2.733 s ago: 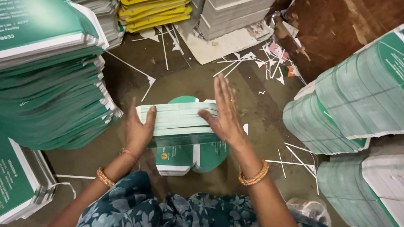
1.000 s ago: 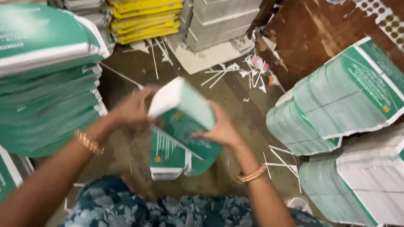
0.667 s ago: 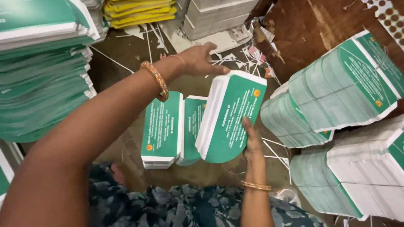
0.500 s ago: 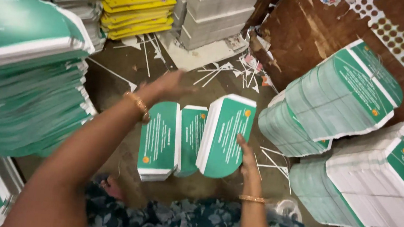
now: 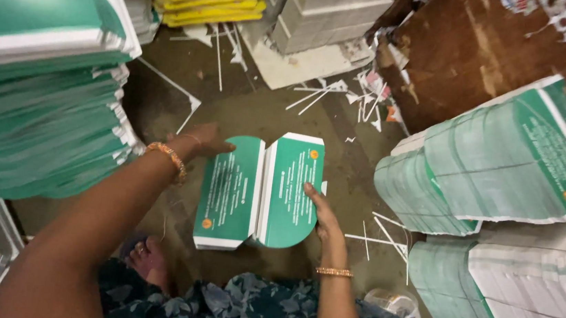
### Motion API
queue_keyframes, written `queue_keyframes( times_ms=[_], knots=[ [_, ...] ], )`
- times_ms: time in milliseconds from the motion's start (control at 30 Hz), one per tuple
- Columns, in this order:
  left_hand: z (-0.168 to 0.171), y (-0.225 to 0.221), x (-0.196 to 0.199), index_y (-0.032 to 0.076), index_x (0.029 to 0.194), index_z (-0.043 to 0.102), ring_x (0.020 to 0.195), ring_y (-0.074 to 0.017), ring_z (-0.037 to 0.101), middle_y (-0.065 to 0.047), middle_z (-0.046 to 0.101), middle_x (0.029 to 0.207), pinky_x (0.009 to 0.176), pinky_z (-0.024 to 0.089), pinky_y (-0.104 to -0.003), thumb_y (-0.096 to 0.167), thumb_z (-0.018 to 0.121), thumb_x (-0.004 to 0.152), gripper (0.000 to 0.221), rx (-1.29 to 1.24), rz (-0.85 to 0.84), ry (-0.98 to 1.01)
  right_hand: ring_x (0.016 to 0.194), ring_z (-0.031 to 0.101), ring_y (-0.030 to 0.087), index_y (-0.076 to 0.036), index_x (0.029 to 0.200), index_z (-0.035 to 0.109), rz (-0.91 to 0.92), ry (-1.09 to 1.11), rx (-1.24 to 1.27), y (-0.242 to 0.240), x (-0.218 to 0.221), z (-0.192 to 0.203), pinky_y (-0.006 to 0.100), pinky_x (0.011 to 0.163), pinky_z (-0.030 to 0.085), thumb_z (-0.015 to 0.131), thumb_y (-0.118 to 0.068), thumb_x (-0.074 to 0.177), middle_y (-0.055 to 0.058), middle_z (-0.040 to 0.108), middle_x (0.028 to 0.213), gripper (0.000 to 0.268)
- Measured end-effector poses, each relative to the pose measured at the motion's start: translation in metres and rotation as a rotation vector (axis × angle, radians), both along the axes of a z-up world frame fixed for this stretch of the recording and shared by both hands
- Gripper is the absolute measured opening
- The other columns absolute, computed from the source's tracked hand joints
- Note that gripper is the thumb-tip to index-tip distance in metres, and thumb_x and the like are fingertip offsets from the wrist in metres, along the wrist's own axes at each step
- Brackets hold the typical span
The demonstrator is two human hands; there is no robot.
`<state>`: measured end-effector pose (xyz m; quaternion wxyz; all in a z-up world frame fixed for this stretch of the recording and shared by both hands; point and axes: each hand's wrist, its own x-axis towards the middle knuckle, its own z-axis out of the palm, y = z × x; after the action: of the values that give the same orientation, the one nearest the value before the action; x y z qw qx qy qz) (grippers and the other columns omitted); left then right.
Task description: The recorder is sorting and bundling pre-printed cardboard packaging items by hand.
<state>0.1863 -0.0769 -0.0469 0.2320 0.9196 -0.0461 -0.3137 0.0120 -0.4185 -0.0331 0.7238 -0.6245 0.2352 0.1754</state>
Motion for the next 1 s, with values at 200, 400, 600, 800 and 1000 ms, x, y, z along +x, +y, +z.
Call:
queue_keyframes(
  times_ms=[200, 400, 600, 800, 1000],
  knots=[
    [-0.029, -0.015, -0.016, 0.004, 0.142, 0.057, 0.131, -0.0392, 0.057, -0.024, 0.06, 0.14, 0.11, 0.045, -0.045, 0.055, 0.074, 0.081, 0.081, -0.225, -0.036, 0.034, 0.129, 0.058, 0.027, -0.002, 0.152, 0.042, 0.061, 0.0, -0.056, 0.013, 0.006, 0.008, 0.04, 0.109, 0.046, 0.072, -0.056, 0.082, 0.016, 0.059, 0.143, 0.093],
    [-0.039, -0.011, -0.024, 0.009, 0.131, 0.067, 0.121, -0.039, 0.065, -0.022, 0.068, 0.13, 0.103, 0.05, -0.045, 0.05, 0.073, 0.079, 0.067, -0.314, -0.086, -0.059, 0.131, 0.058, 0.028, 0.006, 0.148, 0.047, 0.109, 0.079, -0.363, -0.02, 0.012, -0.022, 0.04, 0.113, 0.042, 0.073, -0.063, 0.083, 0.018, 0.062, 0.141, 0.099],
    [-0.042, -0.004, -0.038, 0.002, 0.127, 0.071, 0.119, -0.0393, 0.067, -0.025, 0.07, 0.127, 0.105, 0.05, -0.045, 0.062, 0.066, 0.085, 0.073, -0.235, 0.079, 0.099, 0.128, 0.061, 0.032, 0.011, 0.141, 0.057, 0.114, 0.073, -0.505, -0.022, 0.008, -0.005, 0.043, 0.112, 0.045, 0.064, -0.072, 0.082, 0.023, 0.065, 0.138, 0.102],
    [-0.038, -0.001, -0.052, -0.003, 0.131, 0.065, 0.129, -0.0383, 0.061, -0.025, 0.064, 0.135, 0.108, 0.046, -0.045, 0.065, 0.067, 0.081, 0.084, -0.36, 0.243, 0.22, 0.136, 0.053, 0.028, 0.0, 0.15, 0.045, 0.05, 0.044, -0.108, -0.005, 0.002, -0.007, 0.043, 0.114, 0.041, 0.051, -0.075, 0.087, 0.017, 0.054, 0.15, 0.098],
    [-0.02, 0.002, -0.058, -0.008, 0.139, 0.054, 0.136, -0.0452, 0.048, -0.033, 0.052, 0.143, 0.111, 0.039, -0.051, 0.068, 0.069, 0.085, 0.094, -0.37, 0.326, 0.331, 0.14, 0.05, 0.031, -0.003, 0.153, 0.041, 0.041, 0.007, -0.083, 0.017, 0.005, 0.001, 0.044, 0.115, 0.04, 0.047, -0.073, 0.088, 0.02, 0.05, 0.153, 0.096]
  ],
)
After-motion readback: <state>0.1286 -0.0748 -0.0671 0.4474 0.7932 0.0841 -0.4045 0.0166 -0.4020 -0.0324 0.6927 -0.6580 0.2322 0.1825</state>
